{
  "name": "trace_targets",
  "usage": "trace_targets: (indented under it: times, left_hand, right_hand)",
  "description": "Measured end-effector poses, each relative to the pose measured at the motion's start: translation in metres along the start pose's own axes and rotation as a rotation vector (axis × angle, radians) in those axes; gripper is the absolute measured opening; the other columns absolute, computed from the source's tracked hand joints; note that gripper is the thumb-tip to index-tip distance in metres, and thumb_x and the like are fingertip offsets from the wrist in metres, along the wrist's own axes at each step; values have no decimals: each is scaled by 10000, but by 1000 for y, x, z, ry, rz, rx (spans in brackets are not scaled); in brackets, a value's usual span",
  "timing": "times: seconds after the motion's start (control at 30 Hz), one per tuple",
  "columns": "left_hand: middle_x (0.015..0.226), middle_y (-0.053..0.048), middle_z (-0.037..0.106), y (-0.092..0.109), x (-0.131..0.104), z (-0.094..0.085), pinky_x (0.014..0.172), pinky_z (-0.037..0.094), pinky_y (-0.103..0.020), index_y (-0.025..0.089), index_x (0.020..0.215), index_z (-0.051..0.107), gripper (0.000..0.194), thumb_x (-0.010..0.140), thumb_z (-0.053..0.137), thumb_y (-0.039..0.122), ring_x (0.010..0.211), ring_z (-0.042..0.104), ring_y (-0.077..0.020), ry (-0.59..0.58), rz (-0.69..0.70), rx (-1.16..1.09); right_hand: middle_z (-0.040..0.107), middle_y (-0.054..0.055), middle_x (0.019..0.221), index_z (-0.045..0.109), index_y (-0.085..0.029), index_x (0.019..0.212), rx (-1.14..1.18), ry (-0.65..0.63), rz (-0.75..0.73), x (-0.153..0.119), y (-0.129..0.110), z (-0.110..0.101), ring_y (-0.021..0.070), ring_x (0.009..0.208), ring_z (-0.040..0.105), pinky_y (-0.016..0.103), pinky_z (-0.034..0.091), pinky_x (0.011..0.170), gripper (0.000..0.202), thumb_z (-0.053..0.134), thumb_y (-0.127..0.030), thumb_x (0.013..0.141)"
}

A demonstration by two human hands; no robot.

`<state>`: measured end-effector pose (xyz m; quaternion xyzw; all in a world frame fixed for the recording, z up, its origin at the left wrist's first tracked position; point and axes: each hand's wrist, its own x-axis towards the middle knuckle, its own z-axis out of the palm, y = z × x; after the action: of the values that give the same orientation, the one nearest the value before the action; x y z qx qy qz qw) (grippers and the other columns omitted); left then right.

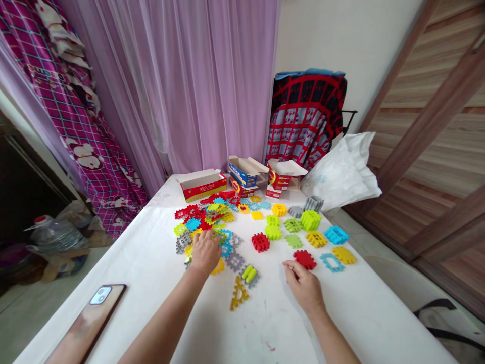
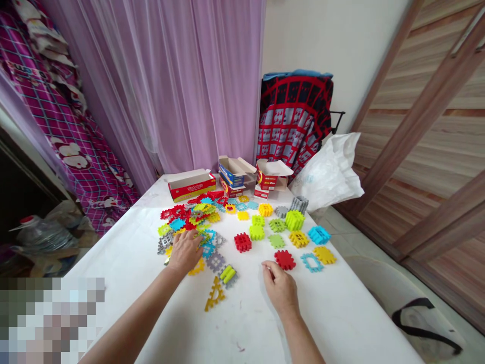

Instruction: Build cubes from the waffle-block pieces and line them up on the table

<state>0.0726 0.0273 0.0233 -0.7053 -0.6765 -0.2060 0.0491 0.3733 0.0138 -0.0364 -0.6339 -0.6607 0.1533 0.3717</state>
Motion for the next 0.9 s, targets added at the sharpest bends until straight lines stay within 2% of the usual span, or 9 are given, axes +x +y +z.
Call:
trace_targets:
  times: [0.13, 0.23, 0.4, 0.5, 0.6, 0.7, 0.77, 0.9]
  left_hand:
    - [1005, -88, 711, 2, 4, 0, 960, 347, -477, 240, 826, 730, 170, 770, 588, 166, 993, 603, -273, -33, -23, -89]
    - [1040, -94, 705, 1, 4, -4, 991, 334, -495, 234, 843, 726, 166, 782, 575, 200, 1035, 595, -284, -18, -53, -207]
    - [1150, -122, 660, 9, -1, -5, 1025, 366, -491, 223, 885, 708, 227, 768, 601, 385, 1122, 562, -306, 57, -154, -532]
    - [1011, -98, 694, 23, -9, 2, 888, 500, -431, 215, 886, 664, 414, 729, 596, 592, 981, 639, -268, 44, -275, -797]
    - [938, -74, 719, 39, -18, 7, 703, 567, -362, 198, 899, 615, 557, 715, 533, 717, 796, 696, -217, -39, -423, -1055]
    - [965, -76, 735, 50, -26, 7, 601, 562, -297, 187, 874, 608, 573, 666, 603, 721, 686, 702, -170, -111, -563, -1229]
    - [907, -67, 742, 52, -29, 6, 548, 539, -255, 178, 839, 620, 568, 606, 686, 692, 620, 684, -141, -142, -636, -1299]
    - [756, -32, 732, 51, -33, 5, 487, 499, -215, 172, 789, 642, 551, 526, 779, 636, 524, 630, -105, -183, -733, -1379]
  right_hand:
    - [724, 70, 668, 736, -224, 886, -4, -15, -8, 0, 0, 1, 205, 566, 640, 277, 473, 587, 425, 393, -467, 821]
    - [738, 59, 697, 733, -222, 891, -6, -14, -23, 0, 0, 2, 189, 573, 643, 259, 462, 581, 395, 405, -434, 834]
    - [728, 46, 667, 730, -224, 889, 7, 7, -69, -1, -4, 2, 179, 561, 645, 248, 447, 577, 369, 404, -395, 866]
    - [713, 35, 637, 728, -217, 893, 18, -2, -105, 0, -8, 3, 168, 542, 632, 240, 438, 570, 348, 415, -365, 875]
    - [699, 27, 617, 726, -207, 880, 33, 9, -138, 3, -11, 5, 158, 522, 614, 235, 426, 551, 324, 428, -334, 869]
    - [680, 17, 586, 719, -193, 880, 90, 17, -147, 6, -17, 8, 144, 486, 589, 227, 414, 510, 306, 440, -318, 868]
    - [679, 14, 595, 710, -188, 885, 142, 16, -161, 10, -25, 10, 137, 488, 591, 219, 422, 499, 281, 453, -302, 871]
    - [714, 36, 776, 670, -187, 1003, 260, 46, -279, 14, -50, 13, 131, 600, 634, 220, 499, 578, 245, 478, -260, 871]
